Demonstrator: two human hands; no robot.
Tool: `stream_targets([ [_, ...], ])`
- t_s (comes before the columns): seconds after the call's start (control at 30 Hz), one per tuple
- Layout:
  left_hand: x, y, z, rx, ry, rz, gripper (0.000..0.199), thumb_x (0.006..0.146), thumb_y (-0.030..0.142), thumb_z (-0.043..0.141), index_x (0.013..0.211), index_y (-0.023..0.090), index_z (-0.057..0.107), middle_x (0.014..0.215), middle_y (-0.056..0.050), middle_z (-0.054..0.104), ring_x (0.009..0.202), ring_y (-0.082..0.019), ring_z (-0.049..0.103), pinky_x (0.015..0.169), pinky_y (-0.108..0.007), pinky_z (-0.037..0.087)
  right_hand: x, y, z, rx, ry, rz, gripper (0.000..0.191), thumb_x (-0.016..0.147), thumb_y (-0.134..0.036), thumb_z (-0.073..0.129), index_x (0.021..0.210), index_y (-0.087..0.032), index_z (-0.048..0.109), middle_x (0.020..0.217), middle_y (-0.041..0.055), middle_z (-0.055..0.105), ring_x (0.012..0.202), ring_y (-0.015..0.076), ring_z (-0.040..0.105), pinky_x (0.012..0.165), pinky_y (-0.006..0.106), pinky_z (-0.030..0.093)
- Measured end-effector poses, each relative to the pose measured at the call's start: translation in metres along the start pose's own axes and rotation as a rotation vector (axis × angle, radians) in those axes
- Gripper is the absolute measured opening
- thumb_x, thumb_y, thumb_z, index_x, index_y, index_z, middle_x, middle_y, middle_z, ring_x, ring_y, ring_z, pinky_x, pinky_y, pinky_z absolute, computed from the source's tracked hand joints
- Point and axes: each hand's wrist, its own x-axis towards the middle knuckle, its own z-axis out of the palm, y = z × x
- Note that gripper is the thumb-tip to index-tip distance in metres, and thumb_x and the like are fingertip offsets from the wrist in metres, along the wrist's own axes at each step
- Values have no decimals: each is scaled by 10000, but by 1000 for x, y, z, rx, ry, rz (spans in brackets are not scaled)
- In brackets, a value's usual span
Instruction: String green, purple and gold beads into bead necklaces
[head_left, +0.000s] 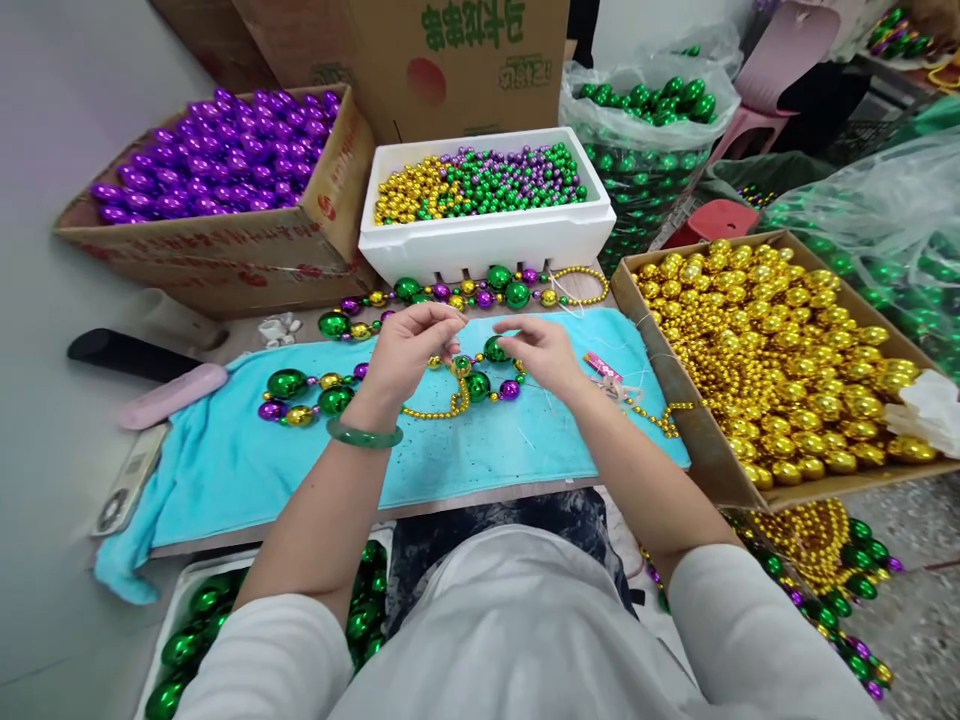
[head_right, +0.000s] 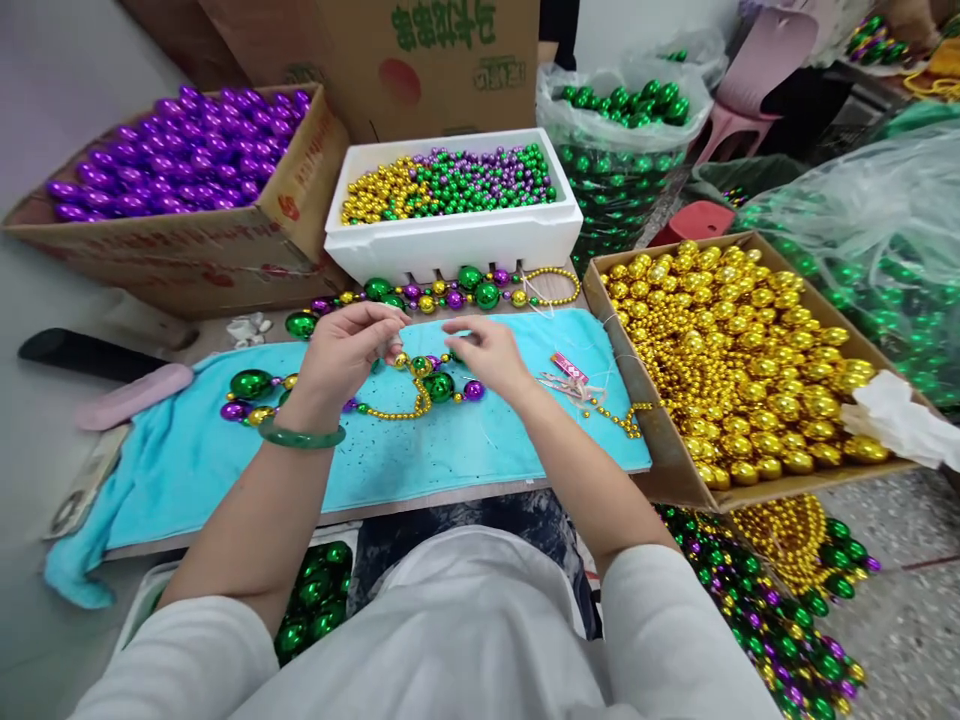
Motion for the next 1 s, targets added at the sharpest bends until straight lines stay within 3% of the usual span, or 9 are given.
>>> stream_targets([
  [0.1,-1,2,-3,-24,19,13,103,695,259,748,721,174,695,680,-6,649,518,-73,564,440,-187,446,12,-17,35,419,-250,44,269,758,-298,692,998,-177,702,909,40,720,704,134,630,605,268,518],
  [0.17,-1,1,-8,-53,70,7,109,687,257,753,715,175,688,637,7,627,513,-76,562,436,-184,441,14,-20,48,518,-311,71,205,718,-320,714,858,-170,712,764,16,699,638,114,606,565,246,505],
  [0.23,-2,0,-13,-88,113,-5,118,679,252,761,715,174,680,624,14,618,515,-78,565,435,-181,441,13,-19,54,536,-288,97,192,684,-339,732,768,-167,714,674,2,674,574,96,569,529,233,488],
  [0.4,-4,-4,-20,-215,165,7,135,702,241,772,714,167,660,674,13,634,524,-63,566,447,-173,452,10,-19,67,477,-207,173,249,640,-372,764,763,-156,746,600,-1,645,512,93,532,463,227,444],
  [0.73,-11,-22,-22,-428,229,-45,171,714,276,790,766,176,661,708,18,634,581,-64,590,495,-172,476,6,-30,81,464,-204,278,287,576,-401,803,687,-151,716,544,-9,634,442,80,512,397,200,408],
  [0.9,-22,-40,-33,-278,335,-112,262,754,396,740,929,202,723,952,-42,719,833,-122,648,611,-206,495,10,-35,72,527,-172,313,306,558,-397,822,702,-151,710,544,-3,643,437,83,524,380,192,383],
  [1.0,-32,-51,-35,-67,244,-165,300,729,447,737,865,180,744,885,-57,737,852,-161,647,648,-242,487,12,-38,66,535,-153,324,288,549,-381,813,686,-150,708,551,2,644,438,82,522,372,193,372],
])
